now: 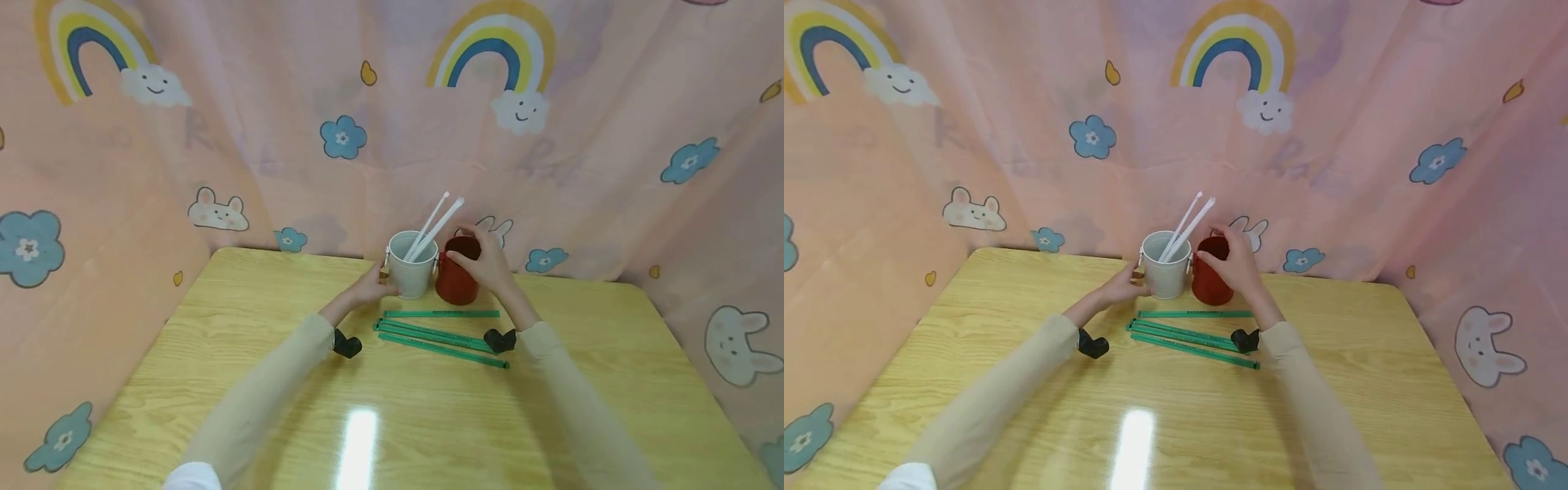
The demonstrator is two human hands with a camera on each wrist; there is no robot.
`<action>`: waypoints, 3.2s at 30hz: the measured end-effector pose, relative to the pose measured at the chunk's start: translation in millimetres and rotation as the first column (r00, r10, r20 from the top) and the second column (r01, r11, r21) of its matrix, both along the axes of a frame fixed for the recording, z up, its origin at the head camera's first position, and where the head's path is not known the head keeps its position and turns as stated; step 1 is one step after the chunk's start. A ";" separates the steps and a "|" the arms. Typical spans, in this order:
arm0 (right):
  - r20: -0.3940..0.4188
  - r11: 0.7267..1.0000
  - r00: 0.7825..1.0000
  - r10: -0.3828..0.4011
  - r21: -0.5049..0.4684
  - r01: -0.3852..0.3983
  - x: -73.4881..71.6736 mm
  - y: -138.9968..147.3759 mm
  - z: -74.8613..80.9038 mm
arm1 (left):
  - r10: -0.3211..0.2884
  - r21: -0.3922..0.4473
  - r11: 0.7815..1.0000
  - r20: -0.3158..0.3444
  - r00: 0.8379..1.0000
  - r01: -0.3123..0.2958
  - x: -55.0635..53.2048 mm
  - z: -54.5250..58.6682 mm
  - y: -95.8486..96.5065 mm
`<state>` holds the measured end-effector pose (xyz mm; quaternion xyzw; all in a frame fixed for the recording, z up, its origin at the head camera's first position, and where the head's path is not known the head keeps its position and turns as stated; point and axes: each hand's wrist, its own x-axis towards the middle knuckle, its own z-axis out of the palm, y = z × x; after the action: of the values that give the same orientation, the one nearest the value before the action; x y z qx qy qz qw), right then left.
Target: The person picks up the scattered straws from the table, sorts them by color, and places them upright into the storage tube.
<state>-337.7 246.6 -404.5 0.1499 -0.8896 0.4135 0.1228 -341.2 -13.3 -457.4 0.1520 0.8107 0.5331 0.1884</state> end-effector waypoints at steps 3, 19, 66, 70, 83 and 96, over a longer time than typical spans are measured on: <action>-0.003 0.998 1.000 -0.023 -0.050 0.023 2.8 9.8 -5.2 | -0.020 -0.076 0.997 0.057 0.998 0.024 5.9 2.5 -1.7; 0.118 0.978 0.992 0.044 -0.208 -0.018 23.1 39.8 -15.9 | -0.181 -0.112 0.978 -0.052 0.982 0.174 36.4 4.0 3.2; 0.308 0.926 0.923 0.233 -0.361 -0.113 -14.6 52.5 -57.2 | -0.242 -0.498 0.864 -0.272 0.931 0.079 26.9 -12.6 73.7; 0.303 0.924 0.923 0.236 -0.364 -0.116 -12.1 51.8 -56.3 | -0.252 -0.504 0.860 -0.284 0.925 0.079 28.4 -13.8 70.5; 0.330 0.929 0.915 0.232 -0.355 -0.108 2.2 44.8 -38.1 | -0.279 -0.616 0.787 -0.293 0.915 0.042 34.7 -7.9 62.3; 0.345 0.938 0.909 0.235 -0.326 -0.119 1.2 44.3 -30.2 | -0.363 -0.704 0.709 -0.425 0.829 -0.051 32.4 -6.1 55.3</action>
<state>-336.5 290.9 -434.7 0.1278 -0.8066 0.5731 -0.0687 -308.8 42.0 -463.5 0.2844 0.9514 0.1100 0.0438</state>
